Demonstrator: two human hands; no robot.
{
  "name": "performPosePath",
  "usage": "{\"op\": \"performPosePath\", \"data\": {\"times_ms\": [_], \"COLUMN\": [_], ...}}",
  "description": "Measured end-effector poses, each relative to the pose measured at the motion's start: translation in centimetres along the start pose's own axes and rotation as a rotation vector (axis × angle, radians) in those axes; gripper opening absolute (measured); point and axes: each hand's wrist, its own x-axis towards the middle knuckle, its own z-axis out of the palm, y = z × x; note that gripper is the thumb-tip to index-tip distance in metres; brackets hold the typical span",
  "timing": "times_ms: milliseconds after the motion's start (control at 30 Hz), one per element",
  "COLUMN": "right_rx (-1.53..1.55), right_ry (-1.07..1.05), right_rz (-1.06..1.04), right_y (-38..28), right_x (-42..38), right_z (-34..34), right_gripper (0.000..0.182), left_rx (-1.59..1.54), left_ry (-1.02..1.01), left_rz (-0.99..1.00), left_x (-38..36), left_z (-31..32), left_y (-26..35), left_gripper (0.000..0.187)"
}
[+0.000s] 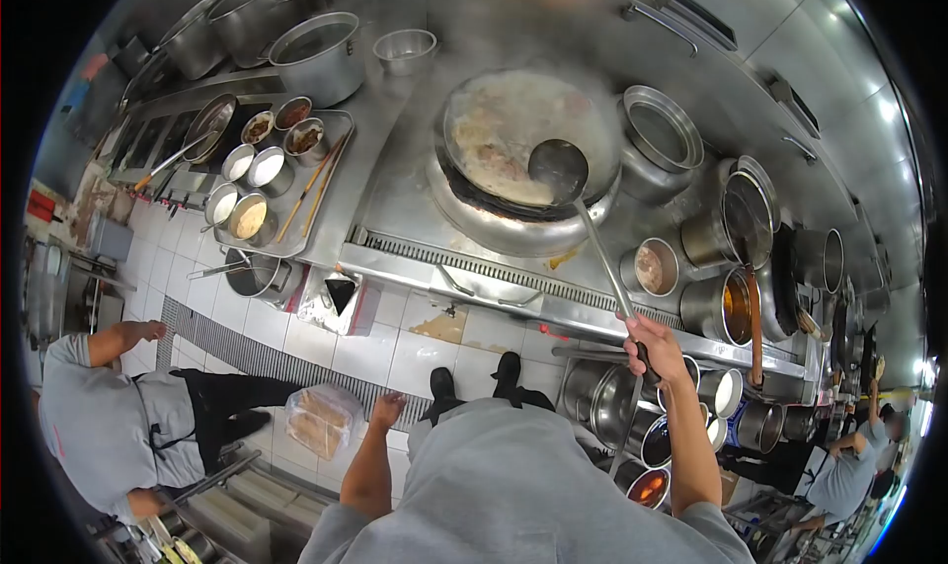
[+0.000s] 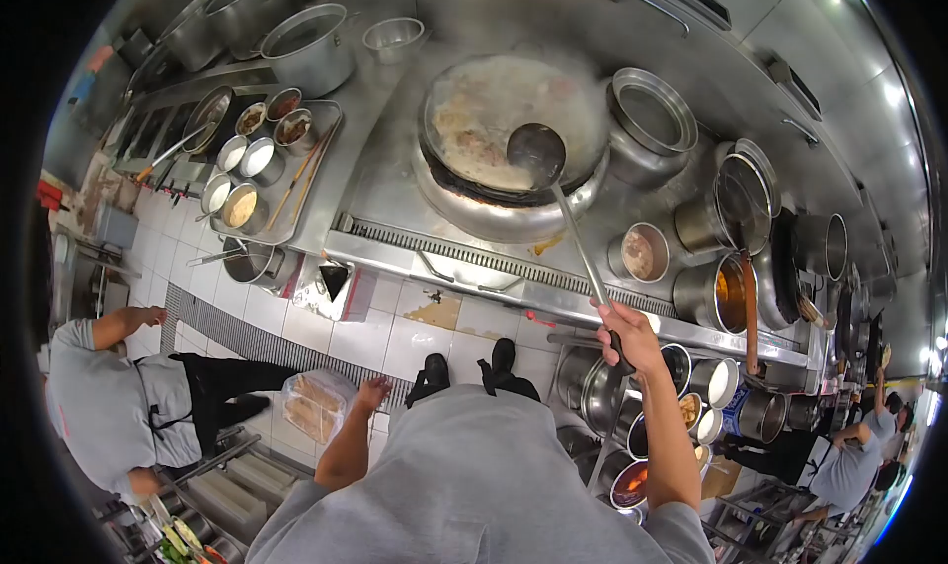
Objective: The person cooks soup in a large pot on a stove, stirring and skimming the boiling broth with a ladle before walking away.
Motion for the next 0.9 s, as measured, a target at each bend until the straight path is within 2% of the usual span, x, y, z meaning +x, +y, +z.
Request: {"op": "performPosePath", "data": {"times_ms": [33, 100, 333, 400, 500, 600, 700, 733, 800, 833, 900], "right_rx": [-0.003, 0.061, -0.269, -0.277, -0.258, -0.211, -0.188, -0.183, -0.166, -0.148, -0.155], "right_ry": [0.000, -0.013, 0.009, 0.003, -0.002, -0.005, -0.011, -0.013, 0.001, 0.016, 0.014], "right_rz": [-0.001, 0.032, -0.100, -0.099, -0.089, -0.070, -0.046, -0.032, -0.023, -0.016, -0.028], "right_y": [0.1, 0.5, 1.3, 1.2, 0.3, -0.6, -0.7, -0.8, -1.2, -1.3, -1.3], "right_x": [-0.1, -0.2, 0.9, 1.0, 0.7, 0.5, 0.6, 0.6, 0.3, 0.3, 0.5], "right_z": [-0.1, -0.5, 0.3, 0.6, 2.1, 3.8, 5.3, 5.8, 7.3, 8.0, 9.0], "right_gripper": [0.030, 0.031, 0.024, 0.022, 0.019, 0.017, 0.018, 0.020, 0.019, 0.018, 0.017], "left_rx": [-0.003, -0.096, -0.094, 0.085, -0.036, -0.005, 0.015, 0.015, 0.022, 0.024, -0.097], "left_ry": [0.001, -0.021, -0.054, 0.006, -0.044, -0.025, -0.041, -0.041, -0.078, -0.079, -0.090], "left_rz": [0.001, -0.179, -0.203, -0.073, -0.102, -0.038, -0.078, -0.078, 0.140, 0.140, -0.191], "left_x": [-0.7, -2.6, -2.4, -1.6, -1.3, 0.6, 0.4, 0.9, 2.2, 1.6, -0.6], "left_z": [-0.5, -1.5, -1.9, -1.7, -1.8, -0.6, -0.6, -0.4, 0.3, -0.1, -1.1], "left_y": [1.1, 4.1, 4.3, 4.0, 5.3, 2.7, 3.3, 1.9, -2.1, -1.0, 2.8], "left_gripper": [0.048, 0.048, 0.049, 0.049, 0.046, 0.044, 0.043, 0.043, 0.042, 0.042, 0.035]}}
